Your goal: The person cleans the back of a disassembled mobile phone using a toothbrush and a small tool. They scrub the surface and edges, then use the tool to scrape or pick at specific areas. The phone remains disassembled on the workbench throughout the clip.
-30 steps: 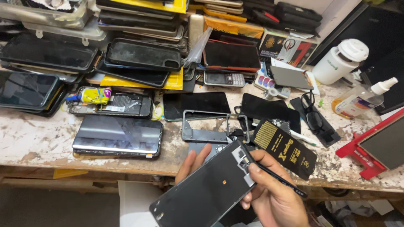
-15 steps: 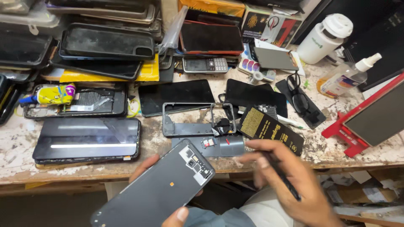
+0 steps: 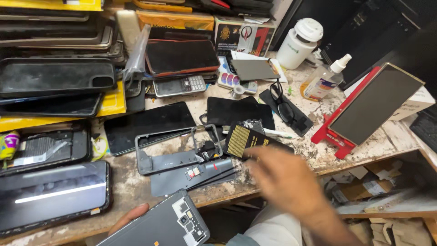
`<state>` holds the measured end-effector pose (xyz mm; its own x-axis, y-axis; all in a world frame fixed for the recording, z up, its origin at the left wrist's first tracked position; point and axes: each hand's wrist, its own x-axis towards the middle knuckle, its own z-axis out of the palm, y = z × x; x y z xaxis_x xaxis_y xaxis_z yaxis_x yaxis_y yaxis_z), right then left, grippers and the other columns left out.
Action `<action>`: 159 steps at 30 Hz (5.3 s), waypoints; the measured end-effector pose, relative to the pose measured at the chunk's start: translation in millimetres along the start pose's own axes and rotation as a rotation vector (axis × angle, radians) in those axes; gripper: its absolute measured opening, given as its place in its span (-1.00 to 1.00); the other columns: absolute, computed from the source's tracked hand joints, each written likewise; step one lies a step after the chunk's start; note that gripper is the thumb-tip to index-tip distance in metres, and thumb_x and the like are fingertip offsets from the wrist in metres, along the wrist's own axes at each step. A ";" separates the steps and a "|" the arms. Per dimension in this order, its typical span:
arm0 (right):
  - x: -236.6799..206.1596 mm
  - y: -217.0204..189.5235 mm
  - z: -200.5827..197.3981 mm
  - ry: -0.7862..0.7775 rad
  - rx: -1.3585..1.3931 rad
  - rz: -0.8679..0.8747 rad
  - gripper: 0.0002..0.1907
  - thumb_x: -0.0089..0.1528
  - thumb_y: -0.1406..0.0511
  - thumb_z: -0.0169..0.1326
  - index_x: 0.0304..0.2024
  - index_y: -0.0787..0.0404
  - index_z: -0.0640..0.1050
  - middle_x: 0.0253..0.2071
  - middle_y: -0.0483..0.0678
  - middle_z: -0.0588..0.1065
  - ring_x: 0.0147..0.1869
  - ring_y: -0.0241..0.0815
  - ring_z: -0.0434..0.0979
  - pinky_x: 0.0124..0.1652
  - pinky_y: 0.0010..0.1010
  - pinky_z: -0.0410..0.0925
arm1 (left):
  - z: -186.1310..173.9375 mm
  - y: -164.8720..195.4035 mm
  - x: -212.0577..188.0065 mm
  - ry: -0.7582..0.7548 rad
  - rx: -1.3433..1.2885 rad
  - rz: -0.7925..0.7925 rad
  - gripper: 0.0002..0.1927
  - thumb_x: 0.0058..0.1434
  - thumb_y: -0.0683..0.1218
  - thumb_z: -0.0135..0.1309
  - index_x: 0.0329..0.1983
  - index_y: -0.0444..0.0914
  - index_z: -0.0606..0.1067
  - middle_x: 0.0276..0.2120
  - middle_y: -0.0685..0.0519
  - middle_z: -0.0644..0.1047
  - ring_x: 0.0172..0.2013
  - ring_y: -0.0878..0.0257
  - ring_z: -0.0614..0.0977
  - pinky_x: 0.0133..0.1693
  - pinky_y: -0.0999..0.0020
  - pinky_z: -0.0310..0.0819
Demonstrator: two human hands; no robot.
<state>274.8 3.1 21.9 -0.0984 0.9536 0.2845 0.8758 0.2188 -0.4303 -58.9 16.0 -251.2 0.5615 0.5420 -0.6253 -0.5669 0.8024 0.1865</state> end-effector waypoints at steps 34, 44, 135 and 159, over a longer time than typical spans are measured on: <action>59.2 96.7 -19.4 0.001 -0.380 -0.145 -0.65 0.28 0.33 0.13 0.12 0.08 0.61 -0.11 0.07 0.53 -0.14 0.00 0.59 -0.14 -0.20 0.47 | 182.2 -64.5 -121.1 0.057 0.611 0.917 -0.11 -0.16 -0.14 0.20 0.37 -0.33 0.34 0.04 -0.15 0.60 0.12 0.11 0.59 0.19 0.16 0.40; 14.1 39.4 -27.5 0.161 0.026 -0.114 -0.62 0.23 0.30 0.23 0.12 0.16 0.61 -0.14 0.00 0.62 -0.19 -0.28 0.58 -0.20 -0.47 0.39 | 201.3 -63.7 -128.1 0.096 0.603 0.976 -0.16 -0.10 -0.20 0.17 0.36 -0.34 0.33 0.06 -0.10 0.62 0.14 0.16 0.59 0.20 0.21 0.38; -68.1 61.8 24.0 -0.333 0.558 0.119 -0.89 0.35 0.32 0.06 -0.18 0.27 0.50 -0.45 -0.17 0.36 -0.38 -0.35 0.29 -0.36 -0.50 0.24 | 181.9 -81.8 -126.2 0.153 0.650 1.131 -0.36 0.02 -0.25 0.14 0.25 -0.39 0.38 0.21 -0.14 0.46 0.11 0.20 0.56 0.13 0.31 0.43; -63.0 -32.7 -5.1 -1.201 1.210 0.501 -0.69 0.39 0.39 0.07 0.19 0.19 0.47 -0.26 0.13 0.57 -0.16 -0.06 0.61 -0.14 -0.28 0.50 | 155.0 -84.1 -157.8 0.391 0.835 1.458 -0.22 0.24 -0.18 0.16 0.47 -0.42 0.11 0.17 -0.11 0.39 0.15 0.23 0.48 0.27 0.39 0.36</action>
<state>254.7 -65.2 22.5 -0.7007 0.4612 -0.5443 0.1777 -0.6260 -0.7593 -6.4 -98.4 -50.7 -0.3305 0.8967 0.2943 0.0773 -0.2851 0.9554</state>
